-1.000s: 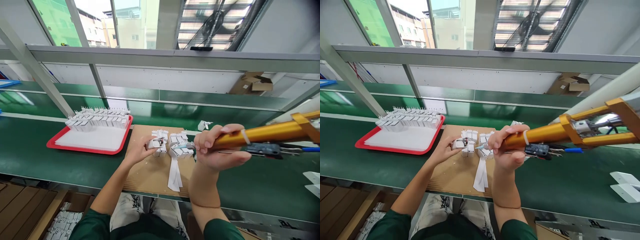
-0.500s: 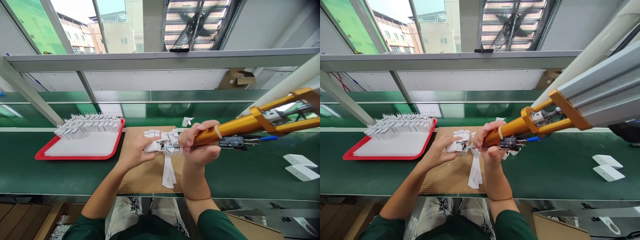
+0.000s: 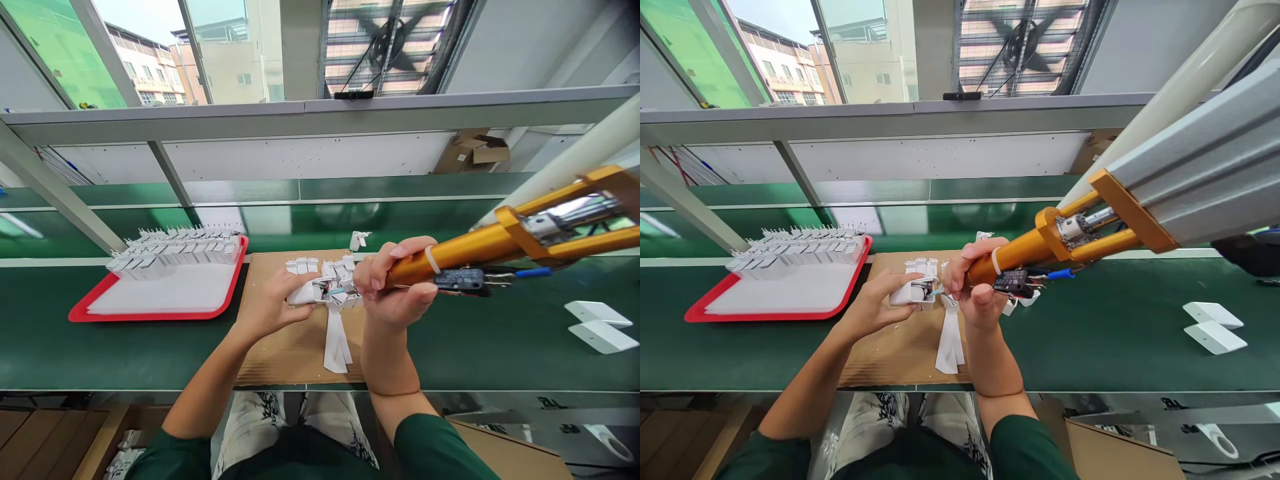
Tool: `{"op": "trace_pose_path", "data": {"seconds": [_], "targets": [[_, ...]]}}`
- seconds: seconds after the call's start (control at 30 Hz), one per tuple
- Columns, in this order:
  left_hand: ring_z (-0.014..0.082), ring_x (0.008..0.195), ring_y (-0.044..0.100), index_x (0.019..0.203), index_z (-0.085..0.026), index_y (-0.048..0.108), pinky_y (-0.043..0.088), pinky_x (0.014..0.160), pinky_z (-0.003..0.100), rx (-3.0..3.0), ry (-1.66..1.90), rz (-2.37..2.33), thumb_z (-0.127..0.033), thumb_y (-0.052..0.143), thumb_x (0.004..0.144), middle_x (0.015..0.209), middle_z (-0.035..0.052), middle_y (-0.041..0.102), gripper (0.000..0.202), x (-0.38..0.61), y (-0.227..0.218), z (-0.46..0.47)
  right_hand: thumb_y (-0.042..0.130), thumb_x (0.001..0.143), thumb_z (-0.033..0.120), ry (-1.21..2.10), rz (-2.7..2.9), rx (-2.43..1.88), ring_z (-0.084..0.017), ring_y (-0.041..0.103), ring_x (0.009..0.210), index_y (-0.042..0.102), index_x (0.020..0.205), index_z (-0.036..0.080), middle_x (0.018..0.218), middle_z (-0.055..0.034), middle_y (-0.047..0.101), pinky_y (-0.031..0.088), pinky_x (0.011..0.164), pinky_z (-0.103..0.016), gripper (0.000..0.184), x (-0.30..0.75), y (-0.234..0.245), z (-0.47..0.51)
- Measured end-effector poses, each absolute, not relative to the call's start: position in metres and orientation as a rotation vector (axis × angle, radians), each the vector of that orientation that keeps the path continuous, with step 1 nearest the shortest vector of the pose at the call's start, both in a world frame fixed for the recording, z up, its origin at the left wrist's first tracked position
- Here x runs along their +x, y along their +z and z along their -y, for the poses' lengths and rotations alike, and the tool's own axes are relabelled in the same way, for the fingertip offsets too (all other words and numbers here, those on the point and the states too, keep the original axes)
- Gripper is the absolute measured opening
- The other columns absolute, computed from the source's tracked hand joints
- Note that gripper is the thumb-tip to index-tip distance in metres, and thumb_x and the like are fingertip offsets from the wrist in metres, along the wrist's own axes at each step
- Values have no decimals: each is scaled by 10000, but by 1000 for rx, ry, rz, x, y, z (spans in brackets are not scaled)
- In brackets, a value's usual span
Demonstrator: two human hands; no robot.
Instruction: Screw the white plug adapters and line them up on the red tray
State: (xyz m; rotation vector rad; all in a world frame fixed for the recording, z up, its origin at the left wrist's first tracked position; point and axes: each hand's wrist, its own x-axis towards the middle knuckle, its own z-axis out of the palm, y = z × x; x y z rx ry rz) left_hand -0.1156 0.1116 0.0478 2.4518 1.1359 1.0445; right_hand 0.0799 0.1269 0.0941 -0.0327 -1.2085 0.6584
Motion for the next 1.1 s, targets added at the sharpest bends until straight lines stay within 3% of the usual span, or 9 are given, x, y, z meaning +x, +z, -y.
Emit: {"op": "trace_pose_path", "data": {"seconds": [0.73, 1.1], "targets": [[229, 984, 590, 1322, -233, 634, 497, 894, 340, 2418, 966, -1153, -234, 691, 854, 1055, 35, 743, 471, -115, 52, -110, 640, 886, 568, 720, 1215, 45, -47, 293, 322, 564, 908, 258, 558, 103, 429, 344, 307, -163, 321, 80, 93, -125], [233, 1042, 601, 1305, -232, 648, 501, 922, 338, 2377, 1030, -1127, -179, 702, 828, 1084, 39, 738, 483, -116, 48, -109, 683, 798, 674, 706, 1210, 5, -45, 299, 294, 510, 842, 253, 534, 108, 436, 331, 283, -163, 457, 81, 96, -125]]}}
